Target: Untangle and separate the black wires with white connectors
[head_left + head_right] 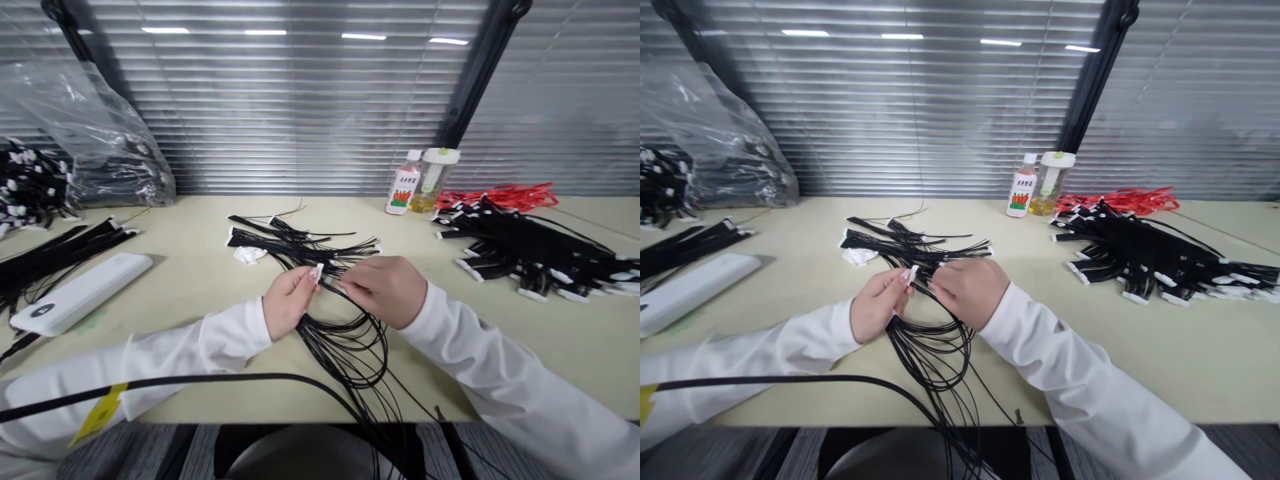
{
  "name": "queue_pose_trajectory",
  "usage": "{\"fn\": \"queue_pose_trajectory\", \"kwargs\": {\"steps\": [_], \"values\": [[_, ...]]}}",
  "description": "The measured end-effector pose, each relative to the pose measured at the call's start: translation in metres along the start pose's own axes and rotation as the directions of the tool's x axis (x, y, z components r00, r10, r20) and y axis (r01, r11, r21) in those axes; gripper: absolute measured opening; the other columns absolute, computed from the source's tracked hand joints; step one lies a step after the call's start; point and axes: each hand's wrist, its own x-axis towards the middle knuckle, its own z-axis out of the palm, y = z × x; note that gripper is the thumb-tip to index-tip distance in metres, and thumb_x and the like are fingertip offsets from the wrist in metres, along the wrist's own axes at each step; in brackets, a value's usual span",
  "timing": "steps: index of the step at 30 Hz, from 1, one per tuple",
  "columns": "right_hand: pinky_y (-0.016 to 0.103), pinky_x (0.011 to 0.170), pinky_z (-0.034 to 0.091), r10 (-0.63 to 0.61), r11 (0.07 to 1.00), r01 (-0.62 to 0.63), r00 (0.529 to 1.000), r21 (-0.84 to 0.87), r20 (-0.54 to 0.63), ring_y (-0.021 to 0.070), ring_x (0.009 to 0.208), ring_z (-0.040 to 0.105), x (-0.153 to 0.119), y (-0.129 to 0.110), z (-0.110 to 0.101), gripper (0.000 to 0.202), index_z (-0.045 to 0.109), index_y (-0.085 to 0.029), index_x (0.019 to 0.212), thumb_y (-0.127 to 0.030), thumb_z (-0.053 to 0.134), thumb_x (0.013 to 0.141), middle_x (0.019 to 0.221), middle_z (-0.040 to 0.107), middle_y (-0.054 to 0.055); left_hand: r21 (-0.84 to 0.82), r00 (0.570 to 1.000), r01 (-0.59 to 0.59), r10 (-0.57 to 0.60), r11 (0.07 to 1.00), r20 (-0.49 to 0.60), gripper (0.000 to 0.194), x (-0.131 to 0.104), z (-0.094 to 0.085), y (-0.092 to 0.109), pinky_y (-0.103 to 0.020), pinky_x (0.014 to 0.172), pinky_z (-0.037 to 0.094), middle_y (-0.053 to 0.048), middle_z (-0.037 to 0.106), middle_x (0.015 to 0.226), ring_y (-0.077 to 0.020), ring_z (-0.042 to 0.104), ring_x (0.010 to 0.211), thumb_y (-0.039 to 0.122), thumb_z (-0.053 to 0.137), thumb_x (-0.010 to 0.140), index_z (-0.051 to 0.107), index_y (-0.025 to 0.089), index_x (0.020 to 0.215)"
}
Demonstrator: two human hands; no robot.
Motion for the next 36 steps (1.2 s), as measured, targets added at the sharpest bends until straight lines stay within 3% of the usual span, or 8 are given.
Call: {"fn": "queue_pose_trajectory", "kwargs": {"steps": [11,15,19,21,23,28,32,36], "values": [[0.02,0.06,0.032,0.06,0.998,-0.063,0.993,0.025,0.099,0.0081,0.062,0.051,0.002,-0.002,0.006,0.027,0.057,-0.016,0.073,-0.028,0.036,0.083,0.066,0.057,0.001,0.009,0.997,0.001,-0.002,1.0,0.079,0.039,-0.001,0.001,0.002,-0.017,0.041,0.028,0.005,0.04,0.04,-0.0046,0.035,0.038,0.048,0.034,0.078,0.047,0.014,0.063],[0.019,0.056,0.032,0.142,0.987,-0.153,0.976,0.055,0.167,0.008,0.058,0.048,0.004,0.006,0.003,0.021,0.054,-0.016,0.079,-0.036,0.048,0.076,0.064,0.055,0.0,-0.035,0.999,0.013,-0.015,0.999,-0.05,0.04,0.003,0.001,0.0,-0.018,0.04,0.026,0.005,0.037,0.04,-0.005,0.033,0.038,0.05,0.035,0.077,0.047,0.014,0.064],[0.017,0.048,0.031,0.256,0.961,-0.265,0.961,0.079,0.102,0.0057,0.049,0.04,0.007,0.012,-0.013,0.042,0.048,-0.014,0.068,-0.052,0.061,0.057,0.056,0.048,-0.002,-0.1,0.969,0.038,-0.061,0.994,-0.238,0.039,0.012,-0.002,-0.003,-0.018,0.04,0.024,0.006,0.032,0.039,-0.0047,0.029,0.037,0.049,0.037,0.077,0.044,0.015,0.06],[0.016,0.042,0.026,0.324,0.935,-0.33,0.944,0.131,0.069,0.0032,0.042,0.03,0.009,0.009,-0.023,0.042,0.042,-0.014,0.053,-0.053,0.058,0.06,0.045,0.039,-0.005,-0.129,0.95,0.055,-0.092,0.99,-0.297,0.036,0.016,-0.004,-0.005,-0.018,0.039,0.023,0.006,0.031,0.04,-0.0046,0.028,0.038,0.047,0.037,0.077,0.044,0.015,0.06],[0.017,0.039,0.02,0.35,0.902,-0.369,0.929,0.224,0.121,0.0019,0.038,0.023,0.01,0.003,-0.029,0.048,0.036,-0.013,0.042,-0.052,0.052,0.066,0.037,0.03,-0.005,-0.146,0.934,0.069,-0.115,0.987,-0.339,0.034,0.018,-0.006,-0.006,-0.018,0.039,0.023,0.006,0.032,0.041,-0.0049,0.029,0.039,0.043,0.035,0.078,0.044,0.015,0.061],[0.017,0.038,0.021,0.235,0.806,-0.413,0.881,0.424,0.41,0.002,0.035,0.025,0.007,-0.013,-0.018,0.05,0.045,-0.013,0.038,-0.045,0.042,0.077,0.032,0.032,-0.004,-0.114,0.912,0.101,-0.138,0.988,-0.386,0.032,0.017,-0.007,-0.005,-0.018,0.041,0.023,0.005,0.036,0.042,-0.0052,0.031,0.04,0.04,0.034,0.079,0.046,0.015,0.062],[0.017,0.041,0.021,0.124,0.85,-0.31,0.903,0.425,0.411,0.0023,0.04,0.027,0.003,-0.02,0.003,0.04,0.046,-0.013,0.045,-0.038,0.045,0.077,0.039,0.033,-0.005,-0.098,0.918,0.083,-0.114,0.992,-0.38,0.034,0.016,-0.006,-0.004,-0.018,0.042,0.025,0.005,0.037,0.043,-0.0051,0.032,0.041,0.043,0.035,0.079,0.045,0.015,0.061],[0.016,0.046,0.025,0.065,0.873,-0.253,0.908,0.417,0.415,0.0019,0.045,0.03,0.003,-0.021,0.01,0.031,0.047,-0.013,0.052,-0.028,0.043,0.079,0.045,0.037,-0.005,-0.106,0.924,0.068,-0.103,0.992,-0.368,0.035,0.014,-0.007,-0.004,-0.018,0.042,0.024,0.005,0.036,0.043,-0.0049,0.031,0.041,0.044,0.035,0.079,0.045,0.015,0.062]]}}
